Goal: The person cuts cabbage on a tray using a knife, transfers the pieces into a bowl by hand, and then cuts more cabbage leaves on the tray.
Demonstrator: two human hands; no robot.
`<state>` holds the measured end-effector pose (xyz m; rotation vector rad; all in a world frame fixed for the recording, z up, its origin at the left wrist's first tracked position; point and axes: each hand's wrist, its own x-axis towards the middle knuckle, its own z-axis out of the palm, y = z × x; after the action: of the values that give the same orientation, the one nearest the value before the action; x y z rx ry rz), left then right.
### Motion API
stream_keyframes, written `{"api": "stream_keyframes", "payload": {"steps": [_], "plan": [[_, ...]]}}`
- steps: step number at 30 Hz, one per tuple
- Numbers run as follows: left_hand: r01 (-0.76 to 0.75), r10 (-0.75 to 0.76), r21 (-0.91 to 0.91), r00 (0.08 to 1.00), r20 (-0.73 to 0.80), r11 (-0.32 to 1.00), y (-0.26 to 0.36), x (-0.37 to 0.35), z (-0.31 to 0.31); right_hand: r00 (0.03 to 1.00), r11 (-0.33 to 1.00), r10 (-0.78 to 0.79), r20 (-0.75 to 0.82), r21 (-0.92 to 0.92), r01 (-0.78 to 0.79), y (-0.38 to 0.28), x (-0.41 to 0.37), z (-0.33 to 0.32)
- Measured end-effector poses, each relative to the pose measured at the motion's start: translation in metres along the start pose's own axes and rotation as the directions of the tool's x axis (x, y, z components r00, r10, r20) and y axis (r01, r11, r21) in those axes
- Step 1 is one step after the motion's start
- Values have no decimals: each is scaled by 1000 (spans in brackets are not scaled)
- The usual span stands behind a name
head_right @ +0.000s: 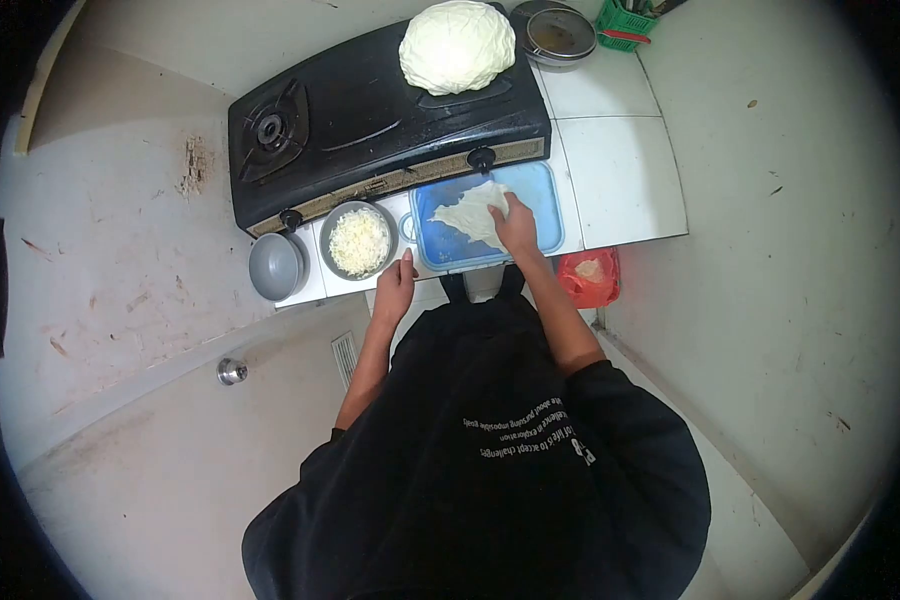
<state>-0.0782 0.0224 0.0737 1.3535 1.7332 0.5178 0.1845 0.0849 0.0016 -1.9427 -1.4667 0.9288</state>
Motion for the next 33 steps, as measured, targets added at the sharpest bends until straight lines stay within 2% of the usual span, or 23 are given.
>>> {"api": "stream_keyframes", "payload": {"steps": [2,3,5,6,7,8,9,11,12,13,16,18,21,33], "plan": [[1,-3,43,999,54,999,-6,3,9,984,995,-98,-147,-44,92,10,-5,5],[3,-5,42,999,54,999,-4,3,11,985,995,-98,-145,-44,92,5,-10,4],[121,-115,-21,975,190,992,0,2,17,939,963,-151,-308,-259,70,-13,-23,-1],[98,-93,-11,973,211,995,4,2,20,940,963,-150,-308,-261,68,-19,-28,-2],[99,-94,-11,973,212,995,8,3,22,906,946,-232,-354,-297,126,-26,-32,-4],[156,-141,-39,957,252,987,13,2,24,864,925,-311,-395,-336,179,-31,-34,-3],[214,-187,-64,937,294,975,17,2,26,865,925,-308,-395,-336,175,-29,-35,0],[168,-144,-61,949,282,984,12,7,34,873,846,-477,-102,-322,425,-27,-34,6],[122,-102,-58,958,267,991,8,9,38,882,831,-471,-28,-350,433,-28,-35,12],[120,-101,-58,958,269,991,5,12,42,882,831,-470,-29,-351,431,-22,-34,20],[108,-102,-13,965,243,994,-11,20,55,899,789,-413,143,-436,432,-12,-34,38],[-70,54,119,990,133,990,-17,23,61,899,791,-417,132,-435,430,-12,-38,39],[15,-27,89,991,133,996,-11,18,63,896,781,-422,139,-447,437,-13,-37,36],[1,-15,151,996,93,988,-12,16,71,905,772,-390,168,-477,421,-19,-37,32]]}}
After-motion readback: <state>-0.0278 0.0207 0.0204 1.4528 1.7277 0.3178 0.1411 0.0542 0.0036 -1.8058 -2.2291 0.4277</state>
